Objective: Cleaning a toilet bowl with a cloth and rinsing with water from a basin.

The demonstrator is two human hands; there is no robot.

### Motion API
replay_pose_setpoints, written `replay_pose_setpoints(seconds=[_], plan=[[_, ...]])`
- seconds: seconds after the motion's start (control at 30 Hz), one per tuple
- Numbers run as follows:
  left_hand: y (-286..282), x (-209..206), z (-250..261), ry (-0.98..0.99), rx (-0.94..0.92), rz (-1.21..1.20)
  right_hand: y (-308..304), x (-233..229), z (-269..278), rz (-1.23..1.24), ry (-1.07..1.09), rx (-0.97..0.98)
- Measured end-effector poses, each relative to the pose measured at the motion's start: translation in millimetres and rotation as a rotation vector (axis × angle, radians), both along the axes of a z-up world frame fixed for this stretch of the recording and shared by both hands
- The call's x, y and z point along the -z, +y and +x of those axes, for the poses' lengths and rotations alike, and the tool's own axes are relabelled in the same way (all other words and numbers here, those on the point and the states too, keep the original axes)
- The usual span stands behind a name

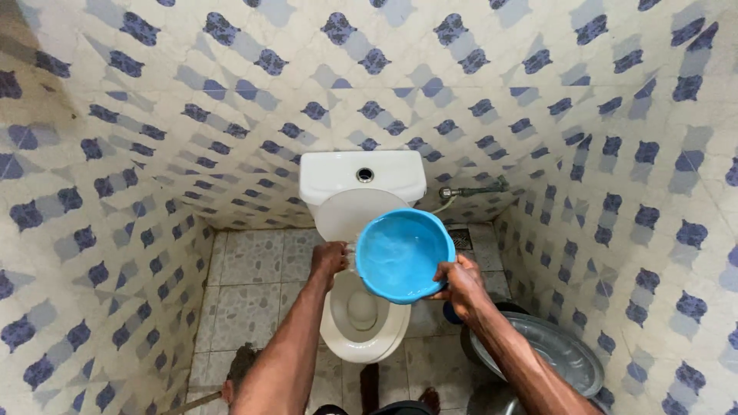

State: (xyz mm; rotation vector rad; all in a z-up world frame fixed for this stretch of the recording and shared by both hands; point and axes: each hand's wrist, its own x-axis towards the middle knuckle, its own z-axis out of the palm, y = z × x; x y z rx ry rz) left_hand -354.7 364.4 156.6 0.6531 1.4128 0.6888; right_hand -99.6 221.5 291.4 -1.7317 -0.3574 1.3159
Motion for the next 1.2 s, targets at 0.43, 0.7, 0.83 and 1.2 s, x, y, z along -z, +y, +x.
replay_pose_setpoints(seconds=[0.43,0.7,0.83,1.2], plan=[[-10,118,-37,-0.193,-0.274,0.12,-38,34,67,0.001,0.172,0.163],[-75,81,20,-0.074,-0.114,0.048,-78,36,132,-0.019,0.016,0.156],[-106,55,53,0.007,0.008,0.024,-90,31,147,-0.071,0.014,0.187],[-161,53,124,0.015,0.055,-0.077,-115,42,178,-0.054,0.046,0.098]])
